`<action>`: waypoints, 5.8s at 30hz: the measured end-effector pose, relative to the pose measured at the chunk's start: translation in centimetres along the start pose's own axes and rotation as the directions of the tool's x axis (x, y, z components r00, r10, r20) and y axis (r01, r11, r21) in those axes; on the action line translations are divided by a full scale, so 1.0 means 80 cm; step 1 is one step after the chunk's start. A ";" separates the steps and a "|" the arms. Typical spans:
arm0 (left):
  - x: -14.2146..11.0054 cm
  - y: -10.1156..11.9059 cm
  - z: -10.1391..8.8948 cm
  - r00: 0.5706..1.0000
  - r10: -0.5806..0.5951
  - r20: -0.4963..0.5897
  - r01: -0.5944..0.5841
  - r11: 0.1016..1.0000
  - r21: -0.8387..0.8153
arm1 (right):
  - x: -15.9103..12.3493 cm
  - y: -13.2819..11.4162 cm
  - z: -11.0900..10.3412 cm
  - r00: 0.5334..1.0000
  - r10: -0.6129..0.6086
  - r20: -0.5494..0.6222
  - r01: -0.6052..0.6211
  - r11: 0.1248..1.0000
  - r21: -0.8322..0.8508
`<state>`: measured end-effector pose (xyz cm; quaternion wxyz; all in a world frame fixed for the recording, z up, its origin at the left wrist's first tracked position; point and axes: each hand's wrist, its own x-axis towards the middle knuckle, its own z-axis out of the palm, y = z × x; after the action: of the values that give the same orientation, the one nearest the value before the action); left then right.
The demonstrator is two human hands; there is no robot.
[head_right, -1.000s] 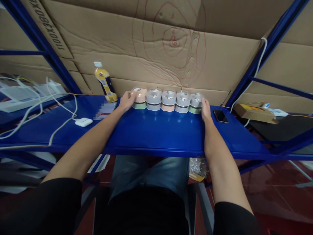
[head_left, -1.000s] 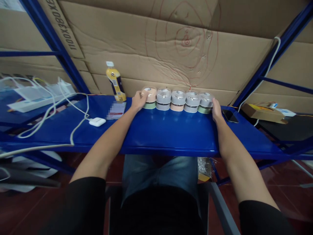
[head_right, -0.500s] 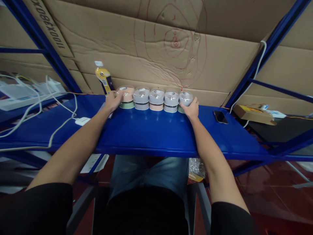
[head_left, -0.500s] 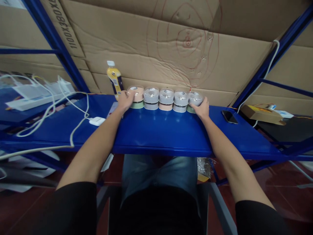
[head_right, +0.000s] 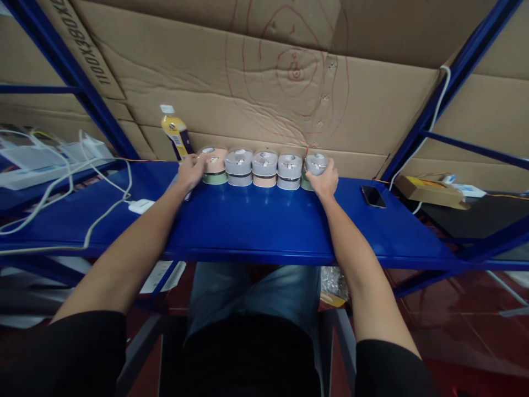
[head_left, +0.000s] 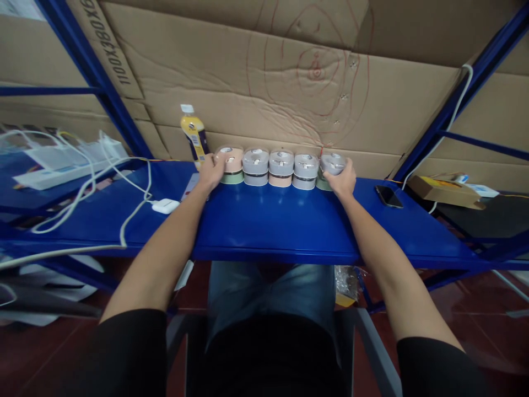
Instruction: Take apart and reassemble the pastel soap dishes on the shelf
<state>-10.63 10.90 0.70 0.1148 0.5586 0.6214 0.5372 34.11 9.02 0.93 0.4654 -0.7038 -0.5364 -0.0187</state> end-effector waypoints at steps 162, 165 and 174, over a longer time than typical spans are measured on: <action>-0.149 0.061 0.039 0.662 0.484 0.572 -0.459 0.865 -0.200 | -0.033 -0.029 -0.065 0.863 -0.295 0.410 0.453 0.812 -0.368; -0.150 0.063 0.039 0.668 0.471 0.576 -0.457 0.871 -0.182 | -0.040 -0.035 -0.071 0.918 -0.172 0.356 0.324 0.843 -0.430; -0.152 0.067 0.039 0.662 0.487 0.569 -0.452 0.866 -0.214 | -0.040 -0.030 -0.073 0.706 -0.201 0.679 0.506 0.814 -0.285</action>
<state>-1.02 1.59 -1.85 0.1803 0.8380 0.3710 0.3572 33.67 2.69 4.08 0.0729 -0.6373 -0.7672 -0.0019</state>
